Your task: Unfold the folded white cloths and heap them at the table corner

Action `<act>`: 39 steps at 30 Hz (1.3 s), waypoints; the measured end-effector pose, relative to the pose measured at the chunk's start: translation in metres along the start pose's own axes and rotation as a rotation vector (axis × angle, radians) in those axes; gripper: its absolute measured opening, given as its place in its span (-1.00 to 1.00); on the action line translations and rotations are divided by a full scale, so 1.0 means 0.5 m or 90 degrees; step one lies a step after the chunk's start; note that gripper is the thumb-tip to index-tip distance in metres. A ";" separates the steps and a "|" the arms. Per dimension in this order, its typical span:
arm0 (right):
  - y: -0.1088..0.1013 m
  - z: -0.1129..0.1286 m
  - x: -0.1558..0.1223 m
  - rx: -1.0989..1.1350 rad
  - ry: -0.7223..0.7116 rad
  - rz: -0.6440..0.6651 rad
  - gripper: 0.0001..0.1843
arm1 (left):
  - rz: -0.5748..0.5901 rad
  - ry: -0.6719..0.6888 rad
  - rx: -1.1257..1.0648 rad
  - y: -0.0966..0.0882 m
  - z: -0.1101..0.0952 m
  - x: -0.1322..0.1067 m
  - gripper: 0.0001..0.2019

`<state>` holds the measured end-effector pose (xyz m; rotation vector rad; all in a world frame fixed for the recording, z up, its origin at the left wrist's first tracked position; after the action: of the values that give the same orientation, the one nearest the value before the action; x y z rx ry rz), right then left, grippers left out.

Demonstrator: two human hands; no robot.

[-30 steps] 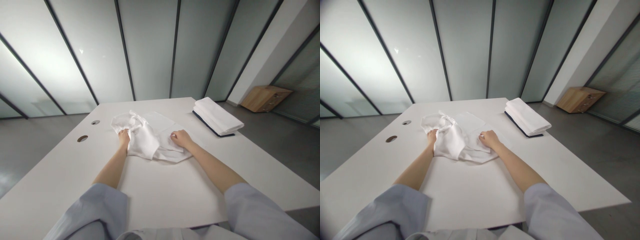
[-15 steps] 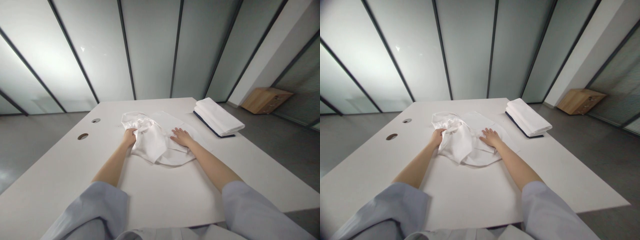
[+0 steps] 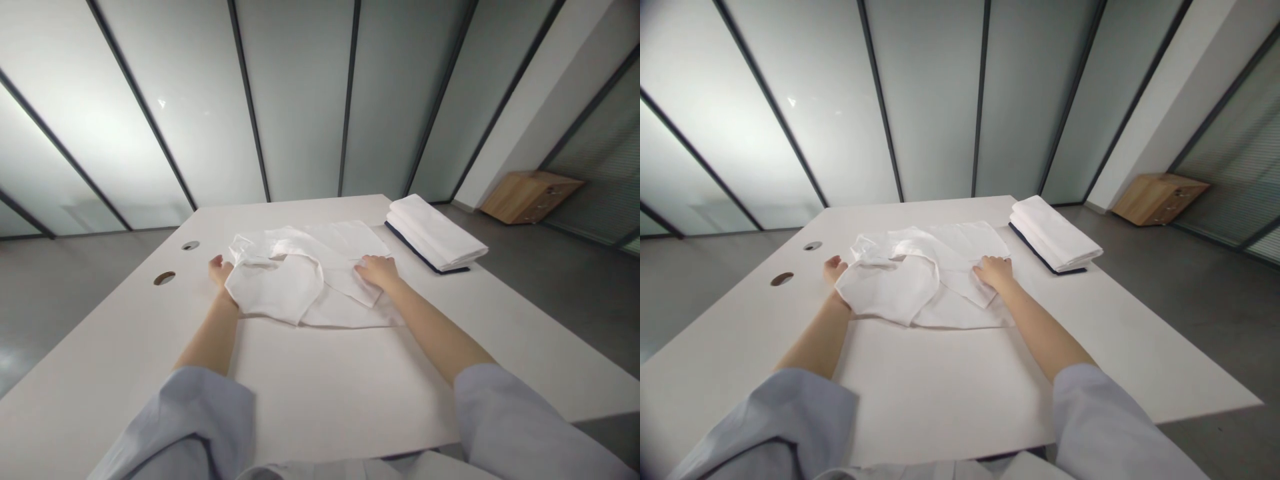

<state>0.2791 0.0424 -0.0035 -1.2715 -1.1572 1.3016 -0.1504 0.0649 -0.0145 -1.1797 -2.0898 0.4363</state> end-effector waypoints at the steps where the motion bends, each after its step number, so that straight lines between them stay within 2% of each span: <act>1: -0.003 -0.010 0.004 -0.001 -0.013 -0.011 -0.46 | -0.055 -0.042 -0.010 -0.015 -0.002 0.008 -0.58; 3: -0.001 -0.031 0.014 0.003 -0.038 -0.029 -0.43 | -0.136 -0.104 -0.065 -0.045 -0.021 0.019 -0.59; 4: 0.004 -0.039 0.020 0.006 -0.048 -0.027 -0.42 | -0.124 -0.102 -0.099 -0.056 -0.039 0.022 -0.61; 5: 0.010 -0.045 0.025 0.009 -0.052 -0.019 -0.41 | -0.074 -0.083 -0.133 -0.063 -0.064 0.022 -0.64; 6: 0.017 -0.048 0.029 0.012 -0.051 -0.006 -0.40 | 0.023 -0.046 -0.145 -0.064 -0.094 0.018 -0.65; 9: 0.028 -0.041 0.031 0.014 -0.028 0.025 -0.41 | 0.481 0.079 -0.028 -0.035 -0.190 -0.034 -0.61; 10: 0.027 -0.036 0.028 0.012 -0.012 0.028 -0.41 | 0.581 0.118 0.037 -0.020 -0.216 -0.060 -0.57; 11: 0.025 -0.030 0.025 0.010 0.003 0.029 -0.42 | 0.620 0.151 0.108 -0.005 -0.239 -0.087 -0.52; 14: 0.009 -0.014 0.009 -0.010 0.034 0.030 -0.44 | 0.630 0.192 0.304 0.047 -0.278 -0.156 -0.38; 17: -0.011 -0.006 -0.008 -0.050 0.031 0.037 -0.44 | 0.621 0.162 0.412 0.088 -0.276 -0.188 -0.27; 21: -0.040 0.014 -0.030 -0.062 -0.032 0.051 -0.47 | 0.566 0.145 0.448 0.108 -0.245 -0.161 -0.29; 24: -0.055 0.058 -0.058 -0.039 -0.087 0.051 -0.50 | 0.571 0.148 0.436 0.116 -0.229 -0.115 -0.32; 29: -0.044 0.168 -0.129 0.002 -0.249 0.042 -0.57 | 0.570 0.063 0.420 0.154 -0.242 -0.054 -0.20; 32: -0.022 0.219 -0.172 0.103 -0.432 0.057 -0.55 | 0.538 0.051 0.442 0.188 -0.253 -0.055 -0.27; 34: -0.009 0.240 -0.189 0.158 -0.568 0.052 -0.45 | 0.507 0.098 0.444 0.207 -0.253 -0.067 -0.32; 36: 0.001 0.246 -0.192 0.192 -0.654 0.042 -0.40 | 0.467 0.189 0.410 0.218 -0.248 -0.082 -0.39; 39: 0.010 0.228 -0.163 0.268 -0.651 0.042 -0.57 | 0.428 0.283 0.344 0.219 -0.231 -0.097 -0.56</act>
<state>0.1661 -0.0407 0.0016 -0.2816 -1.3796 2.2044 0.0157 0.0770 -0.0159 -1.4455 -1.0645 0.8845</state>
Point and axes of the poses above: each hand's wrist, its own x-axis towards the middle knuckle, its own y-axis out of the palm, z = x × y, the point moved 2 cm from there along x, towards the middle knuckle, and after that the axes turned 5 degrees about z, right-handed, at the moved point
